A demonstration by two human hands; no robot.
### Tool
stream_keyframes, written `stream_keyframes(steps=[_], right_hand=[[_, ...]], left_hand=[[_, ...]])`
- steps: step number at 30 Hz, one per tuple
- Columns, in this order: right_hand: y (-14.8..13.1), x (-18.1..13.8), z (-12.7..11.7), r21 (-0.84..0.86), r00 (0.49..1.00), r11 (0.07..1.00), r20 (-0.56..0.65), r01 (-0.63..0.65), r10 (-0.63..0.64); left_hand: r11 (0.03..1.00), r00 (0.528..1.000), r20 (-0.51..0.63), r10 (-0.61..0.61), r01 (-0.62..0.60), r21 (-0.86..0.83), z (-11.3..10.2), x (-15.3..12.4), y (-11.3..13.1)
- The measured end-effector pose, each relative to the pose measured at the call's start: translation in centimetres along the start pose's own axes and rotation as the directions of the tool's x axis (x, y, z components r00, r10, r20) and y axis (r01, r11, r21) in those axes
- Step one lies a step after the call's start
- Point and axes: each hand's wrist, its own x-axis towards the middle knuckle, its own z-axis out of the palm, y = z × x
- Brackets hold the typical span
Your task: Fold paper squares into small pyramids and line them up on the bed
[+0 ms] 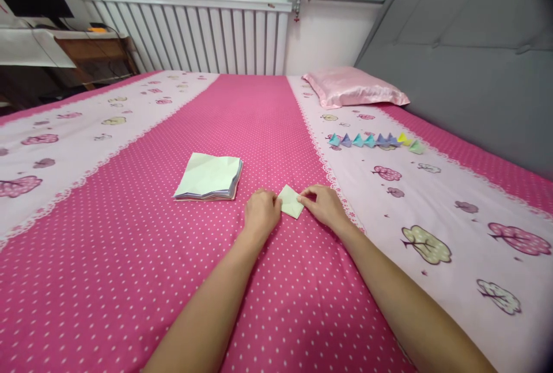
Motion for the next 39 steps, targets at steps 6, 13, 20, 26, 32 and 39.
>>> stream_keyframes(steps=[6, 13, 20, 26, 32, 39], right_hand=[[-0.2, -0.1, 1.0, 0.063, 0.995, 0.998, -0.095, 0.026, -0.02], [-0.9, -0.3, 1.6, 0.011, 0.989, 0.997, -0.123, 0.079, -0.077], [-0.6, -0.2, 1.9, 0.001, 0.993, 0.999, -0.11, 0.033, -0.033], [-0.1, 0.0, 1.6, 0.021, 0.996, 1.0, -0.084, 0.014, -0.013], [0.6, 0.1, 1.4, 0.04, 0.998, 0.998, -0.044, 0.053, -0.051], [1.4, 0.3, -0.7, 0.088, 0.948, 0.961, 0.164, 0.262, -0.273]], left_hand=[[0.998, 0.996, -0.074, -0.038, 0.034, -0.061, 0.3, 0.0, 0.2], [0.997, 0.999, 0.008, -0.035, 0.036, -0.069, 0.7, 0.3, 0.4], [0.994, 0.996, 0.02, -0.082, 0.083, -0.073, 0.8, 0.4, 0.5], [0.991, 0.995, 0.074, -0.07, 0.078, -0.111, 0.4, 0.6, 0.0], [0.988, 0.993, 0.107, -0.051, 0.066, -0.139, -0.1, 0.5, -0.6], [0.969, 0.979, 0.116, 0.169, -0.144, -0.203, -0.8, 0.5, -2.0]])
